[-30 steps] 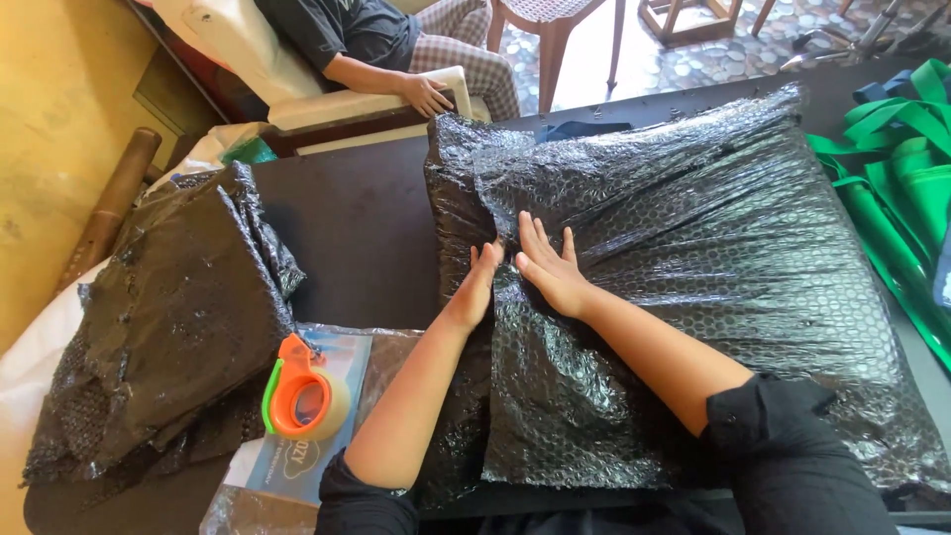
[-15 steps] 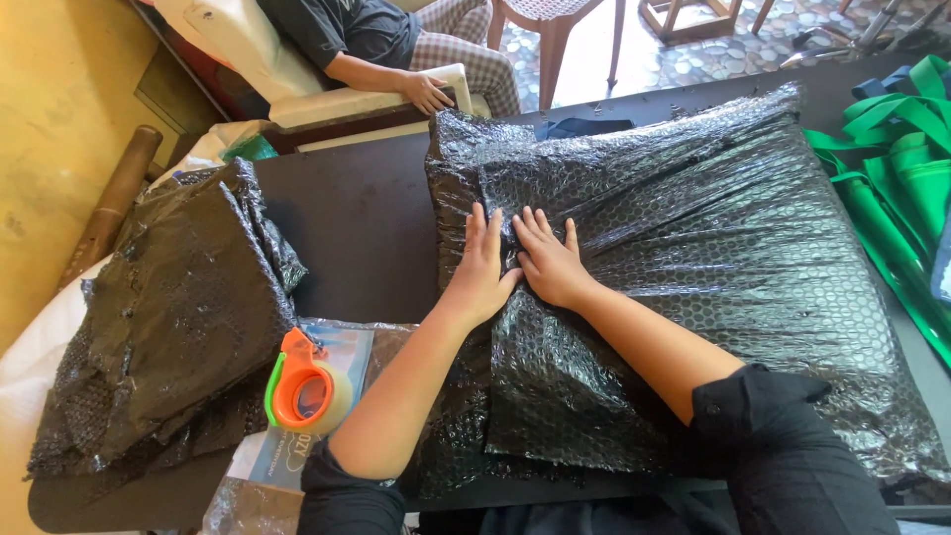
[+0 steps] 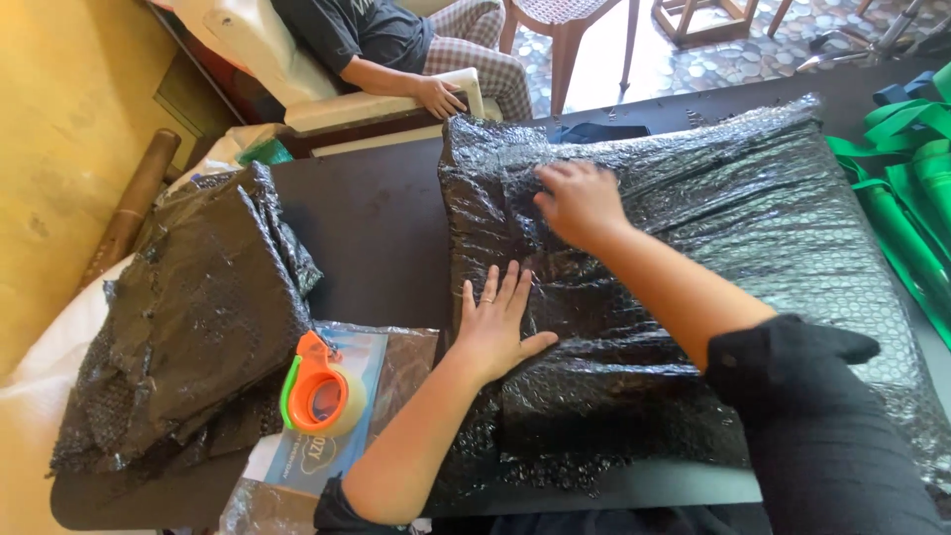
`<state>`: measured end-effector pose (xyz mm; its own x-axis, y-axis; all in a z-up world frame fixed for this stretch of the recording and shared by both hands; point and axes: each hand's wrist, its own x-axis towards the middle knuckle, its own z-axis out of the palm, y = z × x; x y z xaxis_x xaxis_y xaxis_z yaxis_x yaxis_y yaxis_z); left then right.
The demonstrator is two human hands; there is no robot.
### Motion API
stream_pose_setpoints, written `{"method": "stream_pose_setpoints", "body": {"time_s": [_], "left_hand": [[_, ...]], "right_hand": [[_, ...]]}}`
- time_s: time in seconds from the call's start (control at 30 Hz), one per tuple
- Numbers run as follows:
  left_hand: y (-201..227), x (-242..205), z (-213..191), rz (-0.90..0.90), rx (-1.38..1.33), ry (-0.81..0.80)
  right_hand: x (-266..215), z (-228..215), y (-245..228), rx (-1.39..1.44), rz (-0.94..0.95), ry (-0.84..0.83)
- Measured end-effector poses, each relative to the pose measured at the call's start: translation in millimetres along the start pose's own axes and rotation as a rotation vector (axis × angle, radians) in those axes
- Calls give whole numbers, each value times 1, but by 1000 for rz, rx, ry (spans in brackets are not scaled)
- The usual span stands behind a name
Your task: Wrapping a large blue item in black bubble wrap and sealing it with tape.
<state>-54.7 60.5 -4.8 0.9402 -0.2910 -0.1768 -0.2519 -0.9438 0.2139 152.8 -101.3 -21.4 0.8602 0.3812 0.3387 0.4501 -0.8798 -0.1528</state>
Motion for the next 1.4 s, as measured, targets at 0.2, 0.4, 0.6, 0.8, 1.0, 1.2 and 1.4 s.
{"method": "stream_pose_setpoints", "body": {"time_s": [0.2,0.4,0.6,0.8,1.0,1.2,1.4], "left_hand": [[8,-8,-16,0,-57,-25],[2,-6,-5,26,-138,1],[-1,-4,2,33,-190,24],[23,-6,-48,-127,-98,-304],[24,-4,-47,-135,-96,-289],[18,-3,-32,-121,-145,-199],[23,-5,-40,-139,-136,-234]], "right_hand": [[50,96,52,-36,148,36],[63,128,55,-173,-84,505],[73,51,24,-63,-196,693],[69,59,20,157,-16,161],[80,24,10,265,202,-280],[76,51,17,259,131,-71],[61,37,9,-123,-82,152]]}}
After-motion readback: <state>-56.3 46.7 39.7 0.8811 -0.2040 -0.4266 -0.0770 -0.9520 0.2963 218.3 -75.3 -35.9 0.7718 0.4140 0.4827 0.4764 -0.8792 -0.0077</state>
